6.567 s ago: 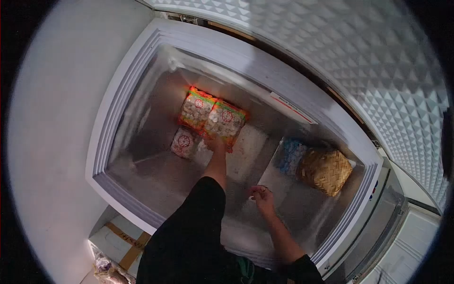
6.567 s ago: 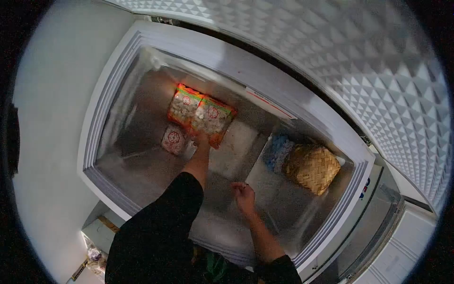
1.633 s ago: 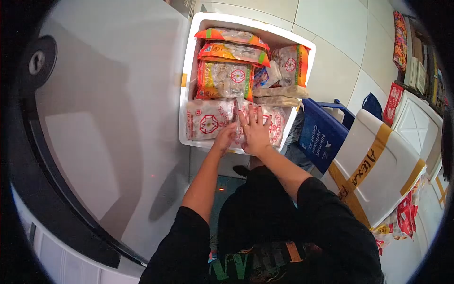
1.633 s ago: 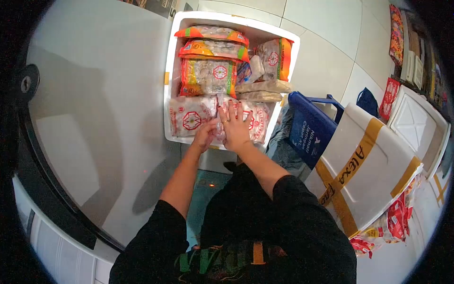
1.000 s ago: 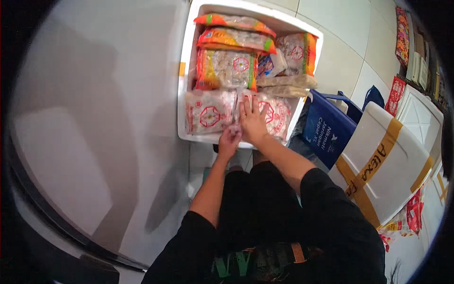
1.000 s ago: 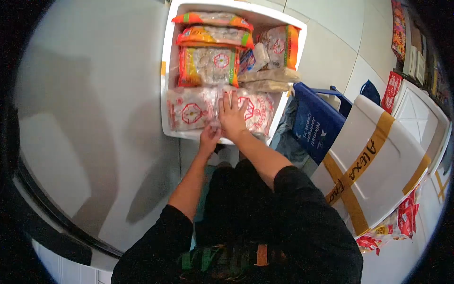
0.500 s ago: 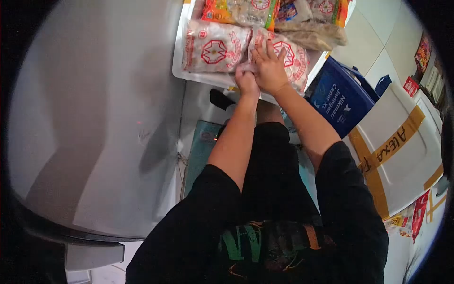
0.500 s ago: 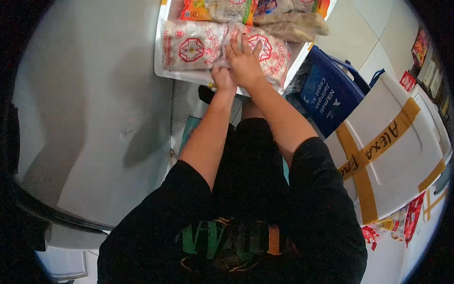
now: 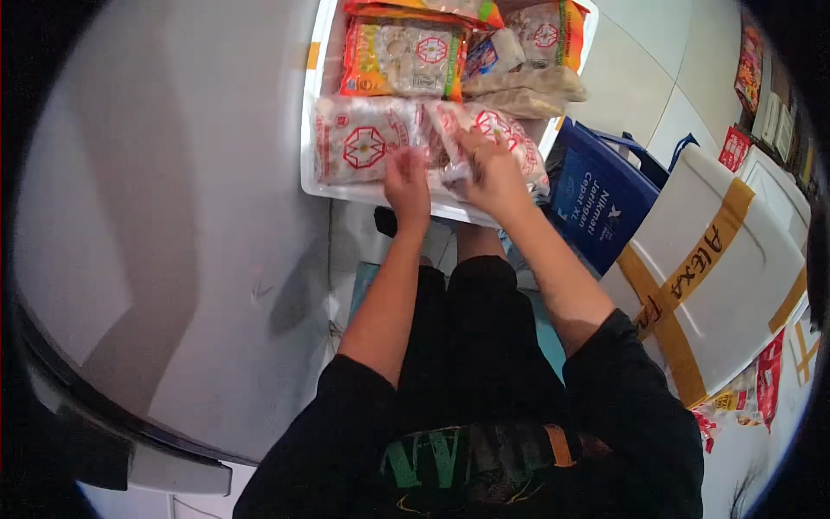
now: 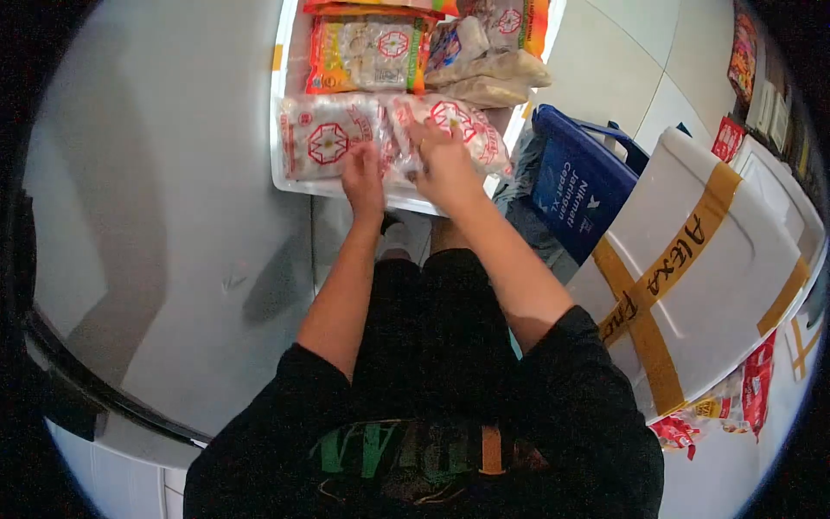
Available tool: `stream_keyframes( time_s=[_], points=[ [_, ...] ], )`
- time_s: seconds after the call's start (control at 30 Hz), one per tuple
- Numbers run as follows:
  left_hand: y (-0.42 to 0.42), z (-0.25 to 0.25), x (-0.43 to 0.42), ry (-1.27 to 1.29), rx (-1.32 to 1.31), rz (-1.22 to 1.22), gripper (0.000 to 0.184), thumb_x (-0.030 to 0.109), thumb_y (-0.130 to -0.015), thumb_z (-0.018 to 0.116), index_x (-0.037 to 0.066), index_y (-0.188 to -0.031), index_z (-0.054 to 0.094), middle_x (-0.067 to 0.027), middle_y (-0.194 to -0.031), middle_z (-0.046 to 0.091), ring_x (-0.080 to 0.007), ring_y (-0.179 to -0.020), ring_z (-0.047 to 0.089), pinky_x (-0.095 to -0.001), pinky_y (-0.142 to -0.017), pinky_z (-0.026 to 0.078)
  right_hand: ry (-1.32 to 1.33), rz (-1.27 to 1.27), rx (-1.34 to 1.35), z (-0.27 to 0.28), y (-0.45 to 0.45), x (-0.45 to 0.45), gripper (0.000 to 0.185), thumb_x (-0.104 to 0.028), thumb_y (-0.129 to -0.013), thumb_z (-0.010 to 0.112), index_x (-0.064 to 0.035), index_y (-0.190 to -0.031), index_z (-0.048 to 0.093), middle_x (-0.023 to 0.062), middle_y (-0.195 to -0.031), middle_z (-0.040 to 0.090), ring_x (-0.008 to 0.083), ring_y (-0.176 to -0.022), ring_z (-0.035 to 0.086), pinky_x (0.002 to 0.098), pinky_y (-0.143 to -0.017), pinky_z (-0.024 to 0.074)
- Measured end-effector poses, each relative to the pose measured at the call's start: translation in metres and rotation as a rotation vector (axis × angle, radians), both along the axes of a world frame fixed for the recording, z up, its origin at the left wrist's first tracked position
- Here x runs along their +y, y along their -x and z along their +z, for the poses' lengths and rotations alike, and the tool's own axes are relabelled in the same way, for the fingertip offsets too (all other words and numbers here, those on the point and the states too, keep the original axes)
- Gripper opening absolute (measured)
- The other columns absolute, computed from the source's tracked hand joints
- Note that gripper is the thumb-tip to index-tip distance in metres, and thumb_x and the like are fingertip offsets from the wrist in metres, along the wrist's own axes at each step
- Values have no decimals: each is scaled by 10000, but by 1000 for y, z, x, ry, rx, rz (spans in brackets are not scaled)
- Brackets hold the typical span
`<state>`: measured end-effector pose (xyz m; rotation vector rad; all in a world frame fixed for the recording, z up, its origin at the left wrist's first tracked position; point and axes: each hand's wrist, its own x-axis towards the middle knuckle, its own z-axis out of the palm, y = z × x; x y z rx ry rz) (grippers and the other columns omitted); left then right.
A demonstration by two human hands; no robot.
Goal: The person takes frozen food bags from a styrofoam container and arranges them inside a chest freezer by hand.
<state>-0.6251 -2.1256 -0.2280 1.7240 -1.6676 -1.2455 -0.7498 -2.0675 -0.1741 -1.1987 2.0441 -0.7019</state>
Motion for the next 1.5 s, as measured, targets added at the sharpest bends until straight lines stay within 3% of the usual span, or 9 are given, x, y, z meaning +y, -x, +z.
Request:
stream_keyframes(
  time_s=[0.07, 0.1, 0.33, 0.4, 0.53, 0.6, 0.77, 1.03, 1.5],
  points=[
    [11, 10, -10, -1067, 634, 292, 330, 250, -762, 582, 40, -1002, 498, -60, -891, 544, -159, -774, 531, -282, -683, 425, 17, 2, 57, 3, -10, 9, 496, 29, -563, 570, -28, -1051, 501, 157, -1049, 528, 294, -1075, 453, 485, -934, 258],
    [17, 5, -13, -1176, 716, 182, 309, 186, -731, 616, 48, -992, 525, -63, -901, 553, -159, -776, 542, -271, -681, 435, 30, 74, 64, 3, -14, 14, 495, 42, -569, 553, -20, -1056, 493, 154, -1058, 524, 293, -1074, 452, 490, -933, 257],
    [26, 13, -16, -1038, 459, -140, 236, 106, -702, 638, -4, -888, 545, -83, -760, 574, -168, -705, 569, -293, -572, 470, -115, 116, -108, 40, -17, 31, 577, -7, -597, 594, 10, -1142, 407, 172, -1097, 502, 291, -1077, 448, 480, -932, 265],
    [6, 15, -24, -935, 545, -133, 294, 90, -696, 640, -21, -940, 520, -88, -801, 571, -175, -713, 571, -270, -478, 468, 101, -186, -371, 58, -10, 38, 746, -112, -558, 711, -15, -1210, 361, 186, -1216, 413, 269, -1169, 366, 408, -993, 197],
    [-37, 35, -43, -1184, 429, -226, 404, 60, -675, 649, -12, -1033, 476, -95, -917, 565, -199, -825, 575, -332, -701, 483, 159, -548, -257, 58, 28, 57, 1037, -212, -560, 752, 25, -1306, 72, 166, -1363, 124, 226, -1264, 135, 320, -1005, 154],
    [-44, 58, -49, -1216, 793, -204, 498, 53, -671, 640, -18, -1113, 421, -111, -1041, 524, -208, -951, 532, -343, -801, 447, 141, -707, -723, 30, 33, 73, 1052, -155, -550, 762, 9, -1312, 56, 185, -1278, 300, 245, -1148, 354, 335, -950, 291],
    [-48, 95, -56, -1236, 738, -240, 565, 57, -635, 683, -18, -1125, 413, -107, -1079, 509, -198, -983, 513, -328, -848, 420, -82, -636, -1356, 55, 7, 52, 663, -76, -608, 734, 3, -1163, 380, 93, -1048, 525, 157, -957, 498, 315, -847, 395],
    [-31, 97, -52, -1010, 516, -232, 619, 73, -618, 731, 8, -1127, 384, -90, -1059, 508, -174, -954, 511, -308, -822, 433, -6, -655, -1138, 65, 1, 35, 401, 4, -661, 671, 38, -1018, 492, 94, -920, 587, 140, -797, 571, 284, -725, 472],
    [-26, 126, -74, -799, 456, -396, 728, 153, -635, 737, -9, -1177, 279, -122, -1061, 485, -192, -966, 500, -312, -812, 437, -87, -485, -799, 89, -15, 30, 373, -34, -630, 712, 45, -951, 539, 104, -885, 604, 137, -770, 580, 279, -701, 474]
  ],
)
